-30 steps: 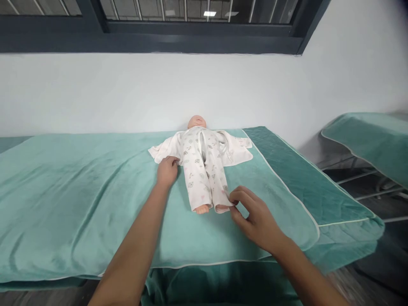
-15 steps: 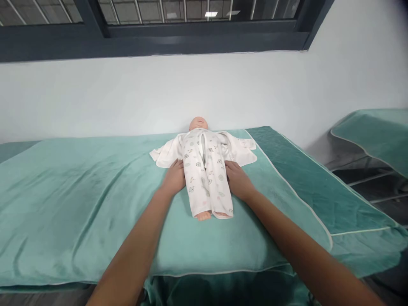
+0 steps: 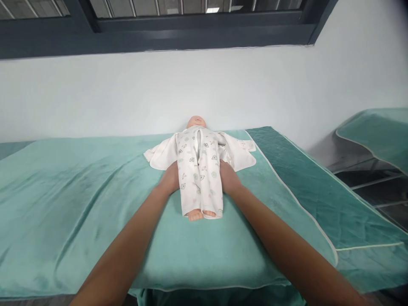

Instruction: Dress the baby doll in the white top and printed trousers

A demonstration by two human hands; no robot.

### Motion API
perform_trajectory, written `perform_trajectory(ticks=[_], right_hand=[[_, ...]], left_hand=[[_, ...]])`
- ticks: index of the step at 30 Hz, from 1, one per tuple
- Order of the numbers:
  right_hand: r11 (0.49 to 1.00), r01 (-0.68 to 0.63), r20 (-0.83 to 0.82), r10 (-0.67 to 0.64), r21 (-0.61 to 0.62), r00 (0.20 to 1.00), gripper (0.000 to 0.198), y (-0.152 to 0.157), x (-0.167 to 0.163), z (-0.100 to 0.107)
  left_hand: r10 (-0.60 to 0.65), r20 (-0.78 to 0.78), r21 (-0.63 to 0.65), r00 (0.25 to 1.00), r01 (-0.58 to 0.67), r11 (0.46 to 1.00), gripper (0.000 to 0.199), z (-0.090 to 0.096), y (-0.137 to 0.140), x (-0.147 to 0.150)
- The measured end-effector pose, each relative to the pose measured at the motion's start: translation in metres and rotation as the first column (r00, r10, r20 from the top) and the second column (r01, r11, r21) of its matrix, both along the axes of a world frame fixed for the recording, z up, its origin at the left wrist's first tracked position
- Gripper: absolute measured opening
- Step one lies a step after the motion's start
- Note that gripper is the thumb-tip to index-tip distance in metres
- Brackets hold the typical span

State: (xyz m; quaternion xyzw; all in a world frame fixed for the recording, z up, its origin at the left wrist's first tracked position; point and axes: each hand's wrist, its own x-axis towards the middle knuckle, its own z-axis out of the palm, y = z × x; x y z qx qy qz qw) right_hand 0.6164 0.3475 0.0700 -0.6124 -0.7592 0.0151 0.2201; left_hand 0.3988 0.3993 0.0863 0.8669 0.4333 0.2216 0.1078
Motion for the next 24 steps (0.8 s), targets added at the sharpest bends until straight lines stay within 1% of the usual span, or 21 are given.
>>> perform_trajectory(ticks=[2, 3, 6, 7, 9, 11, 14, 16, 18, 20, 24], right_hand=[[1.0, -0.022, -0.097, 0.023, 0.01, 0.995, 0.027, -0.004, 0.0, 0.002], [0.998, -0.055, -0.158, 0.058, 0.022, 0.986, 0.029, -0.006, 0.001, 0.003], [0.977, -0.194, -0.342, 0.212, 0.086, 0.915, 0.03, -0.012, 0.003, 0.003], [0.969, -0.221, -0.386, 0.247, 0.11, 0.889, 0.028, -0.014, 0.004, 0.003], [0.965, -0.223, -0.433, 0.26, 0.136, 0.863, 0.026, -0.015, 0.005, 0.0], [0.971, -0.196, -0.443, 0.237, 0.137, 0.865, 0.027, -0.015, 0.005, -0.002], [0.978, -0.178, -0.395, 0.207, 0.109, 0.895, 0.031, -0.014, 0.005, -0.003], [0.985, -0.155, -0.298, 0.171, 0.077, 0.939, 0.029, -0.014, 0.004, -0.002], [0.992, -0.119, -0.158, 0.124, 0.04, 0.98, 0.025, -0.016, 0.004, 0.0], [0.996, -0.084, -0.051, 0.085, 0.019, 0.995, 0.021, -0.017, 0.004, 0.003], [1.0, -0.009, 0.047, 0.01, -0.011, 0.999, 0.018, -0.017, 0.007, 0.004]], left_hand=[[0.014, 0.001, -0.022, 1.0, -0.013, 1.0, 0.044, 0.0, 0.001, 0.0], [0.02, 0.002, -0.03, 1.0, -0.02, 0.999, 0.042, 0.0, 0.001, 0.001], [0.032, 0.003, -0.043, 0.999, -0.032, 0.999, 0.036, 0.002, 0.0, 0.002], [0.028, -0.001, -0.038, 1.0, -0.028, 0.999, 0.035, 0.003, 0.0, 0.002], [0.016, -0.012, -0.006, 1.0, -0.016, 1.0, 0.033, 0.003, 0.0, 0.002], [0.022, -0.025, 0.029, 0.999, -0.021, 0.999, 0.033, 0.002, 0.001, 0.002], [0.098, -0.047, 0.044, 0.994, -0.096, 0.994, 0.028, 0.0, 0.002, 0.001], [0.132, -0.069, 0.068, 0.989, -0.127, 0.99, 0.025, -0.001, 0.001, -0.001], [0.133, -0.093, 0.122, 0.987, -0.121, 0.985, 0.023, -0.001, -0.002, -0.005], [0.12, -0.141, 0.184, 0.983, -0.093, 0.979, 0.021, -0.002, -0.005, -0.01], [0.11, -0.233, 0.26, 0.966, -0.047, 0.964, 0.023, -0.007, -0.012, -0.022]])
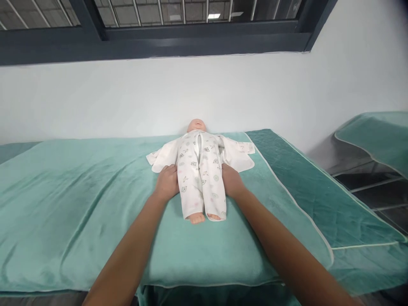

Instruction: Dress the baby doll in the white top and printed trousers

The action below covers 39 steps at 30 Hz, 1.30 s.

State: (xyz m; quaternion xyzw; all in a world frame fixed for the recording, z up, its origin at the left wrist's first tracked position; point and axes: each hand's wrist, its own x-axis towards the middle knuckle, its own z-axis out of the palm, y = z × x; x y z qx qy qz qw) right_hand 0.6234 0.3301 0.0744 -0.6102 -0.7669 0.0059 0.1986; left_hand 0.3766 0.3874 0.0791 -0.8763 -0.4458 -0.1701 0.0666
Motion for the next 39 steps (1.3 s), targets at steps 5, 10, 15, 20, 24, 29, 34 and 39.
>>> perform_trajectory(ticks=[5, 10, 15, 20, 24, 29, 34, 39], right_hand=[[0.998, 0.03, 0.088, -0.025, -0.064, 0.996, 0.016, 0.0, 0.002, -0.001], [0.997, 0.074, -0.011, -0.074, -0.032, 0.997, 0.021, 0.0, 0.007, -0.002], [0.877, 0.466, -0.436, -0.376, 0.119, 0.818, 0.031, 0.011, 0.048, -0.013], [0.722, 0.692, -0.218, -0.67, 0.031, 0.709, 0.041, 0.017, 0.095, -0.025], [0.701, 0.696, -0.214, -0.712, -0.156, 0.669, 0.032, 0.023, 0.105, -0.024], [0.825, 0.561, -0.768, -0.406, -0.075, 0.495, 0.026, 0.038, 0.072, 0.008], [0.978, -0.08, -0.777, 0.202, 0.193, 0.597, 0.016, 0.021, -0.002, 0.073], [0.987, -0.154, -0.774, 0.135, 0.049, 0.618, 0.02, 0.015, -0.018, 0.093]], left_hand=[[0.043, 0.033, -0.055, 0.999, -0.041, 0.998, 0.026, -0.005, -0.003, -0.006], [0.137, 0.161, -0.176, 0.977, -0.109, 0.978, 0.027, -0.004, -0.002, -0.007], [0.407, 0.358, -0.245, 0.84, -0.336, 0.909, 0.023, -0.005, 0.014, -0.017], [0.64, 0.289, -0.166, 0.712, -0.621, 0.766, 0.027, -0.007, 0.028, -0.029], [0.745, 0.242, -0.143, 0.622, -0.737, 0.661, 0.037, -0.007, 0.029, -0.034], [0.743, 0.239, -0.172, 0.625, -0.726, 0.666, 0.036, -0.009, 0.032, -0.037], [0.727, 0.254, -0.218, 0.637, -0.695, 0.685, 0.024, -0.009, 0.033, -0.04], [0.746, 0.268, -0.211, 0.61, -0.718, 0.663, 0.037, -0.01, 0.033, -0.04]])
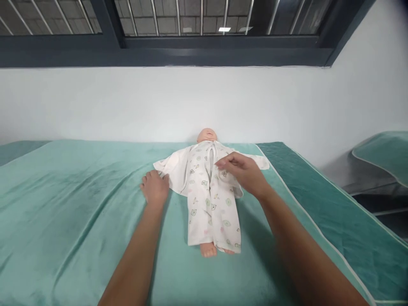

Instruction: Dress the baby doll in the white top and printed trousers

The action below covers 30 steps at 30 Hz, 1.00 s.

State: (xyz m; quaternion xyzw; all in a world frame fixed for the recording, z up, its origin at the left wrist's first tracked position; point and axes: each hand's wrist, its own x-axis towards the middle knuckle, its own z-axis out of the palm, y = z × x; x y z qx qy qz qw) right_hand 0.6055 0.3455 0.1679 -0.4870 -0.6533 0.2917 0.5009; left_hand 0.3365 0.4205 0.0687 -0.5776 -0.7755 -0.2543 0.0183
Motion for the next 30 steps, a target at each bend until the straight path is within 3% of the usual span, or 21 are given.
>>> perform_trajectory(ticks=[3, 5, 7, 9, 11, 14, 15, 17, 19, 21, 23, 24, 25, 26, 30], right_hand=[[0.974, 0.227, -0.099, -0.228, -0.024, 0.969, 0.027, 0.027, 0.012, -0.006], [0.946, 0.32, -0.071, -0.322, -0.047, 0.944, 0.028, 0.053, 0.014, -0.008], [0.921, 0.385, 0.058, -0.382, -0.06, 0.922, 0.026, 0.079, 0.011, -0.008], [0.897, 0.438, 0.237, -0.416, -0.049, 0.878, 0.024, 0.099, 0.003, -0.01], [0.883, 0.467, 0.368, -0.421, -0.042, 0.829, 0.022, 0.112, -0.006, -0.013], [0.888, 0.452, 0.392, -0.388, -0.083, 0.834, 0.022, 0.118, -0.014, -0.022], [0.891, 0.442, 0.367, -0.379, -0.1, 0.849, 0.023, 0.118, -0.014, -0.025], [0.898, 0.419, 0.299, -0.366, -0.136, 0.881, 0.024, 0.117, -0.013, -0.028], [0.903, 0.399, 0.23, -0.36, -0.157, 0.904, 0.024, 0.118, -0.008, -0.03], [0.908, 0.39, 0.172, -0.364, -0.152, 0.915, 0.023, 0.12, -0.001, -0.032], [0.907, 0.399, 0.122, -0.384, -0.135, 0.915, 0.021, 0.123, 0.005, -0.035], [0.905, 0.407, 0.102, -0.396, -0.126, 0.913, 0.019, 0.125, 0.008, -0.037], [0.903, 0.412, 0.085, -0.405, -0.118, 0.91, 0.018, 0.126, 0.01, -0.039], [0.903, 0.415, 0.071, -0.409, -0.112, 0.91, 0.017, 0.128, 0.012, -0.04], [0.917, 0.383, 0.032, -0.382, -0.111, 0.924, 0.019, 0.13, 0.012, -0.043]], left_hand=[[0.015, -0.039, -0.008, 0.999, -0.015, 1.0, 0.035, 0.0, 0.0, 0.0], [0.005, -0.036, -0.02, 0.999, -0.005, 1.0, 0.028, 0.0, 0.0, -0.001], [-0.028, 0.011, -0.039, 1.0, 0.028, 0.999, 0.022, 0.001, -0.001, -0.003], [-0.068, 0.172, -0.025, 0.983, 0.073, 0.997, 0.018, 0.003, -0.003, -0.005], [-0.135, 0.435, 0.064, 0.89, 0.118, 0.991, 0.021, 0.006, -0.005, -0.003], [-0.308, 0.72, 0.274, 0.622, 0.152, 0.95, 0.027, 0.02, -0.009, 0.012], [-0.371, 0.749, 0.336, 0.549, 0.169, 0.927, 0.027, 0.028, -0.01, 0.02], [-0.481, 0.738, 0.423, 0.473, 0.231, 0.876, 0.025, 0.046, -0.014, 0.042], [-0.58, 0.644, 0.465, 0.498, 0.347, 0.814, 0.019, 0.064, -0.02, 0.065], [-0.71, 0.422, 0.342, 0.564, 0.626, 0.701, 0.015, 0.078, -0.028, 0.084], [-0.82, 0.236, 0.15, 0.522, 0.814, 0.561, 0.015, 0.088, -0.038, 0.095], [-0.841, 0.21, 0.09, 0.499, 0.847, 0.525, 0.017, 0.091, -0.041, 0.097], [-0.836, 0.232, 0.073, 0.497, 0.848, 0.525, 0.019, 0.093, -0.043, 0.097], [-0.807, 0.283, 0.091, 0.518, 0.823, 0.56, 0.022, 0.095, -0.043, 0.096], [-0.617, 0.433, 0.223, 0.657, 0.585, 0.78, 0.028, 0.102, -0.012, 0.092]])
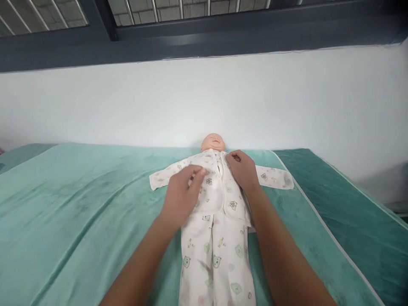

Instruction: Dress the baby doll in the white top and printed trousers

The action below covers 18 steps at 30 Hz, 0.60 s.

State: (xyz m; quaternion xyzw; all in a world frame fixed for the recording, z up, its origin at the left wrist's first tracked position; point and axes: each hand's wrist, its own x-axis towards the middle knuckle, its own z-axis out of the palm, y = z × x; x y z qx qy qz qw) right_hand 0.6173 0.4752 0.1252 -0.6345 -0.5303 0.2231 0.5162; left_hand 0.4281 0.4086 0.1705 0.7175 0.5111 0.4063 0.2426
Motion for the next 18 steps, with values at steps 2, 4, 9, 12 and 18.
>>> perform_trajectory(ticks=[2, 4, 9, 12, 18], right_hand=[[1.0, -0.026, -0.025, 0.025, -0.012, 0.999, 0.022, 0.0, -0.002, 0.001], [0.999, -0.042, -0.038, 0.041, -0.024, 0.998, 0.026, 0.001, -0.003, 0.003], [0.992, -0.037, 0.029, 0.041, -0.125, 0.999, 0.03, 0.003, -0.008, 0.007], [0.984, 0.029, 0.153, -0.002, -0.175, 0.988, 0.028, 0.005, -0.014, 0.01], [0.963, 0.112, 0.418, 0.001, -0.247, 0.909, 0.021, 0.02, -0.023, 0.022]], left_hand=[[0.07, 0.018, 0.014, 0.997, -0.071, 0.997, 0.023, 0.001, 0.03, 0.005], [0.101, 0.018, 0.019, 0.995, -0.101, 0.995, 0.02, -0.001, 0.062, 0.015], [0.098, -0.06, -0.023, 0.993, -0.099, 0.995, 0.019, -0.011, 0.111, 0.045], [0.1, -0.069, -0.027, 0.993, -0.102, 0.994, 0.02, -0.018, 0.116, 0.05], [0.083, 0.06, -0.12, 0.995, -0.075, 0.99, 0.017, -0.027, 0.118, 0.042]])
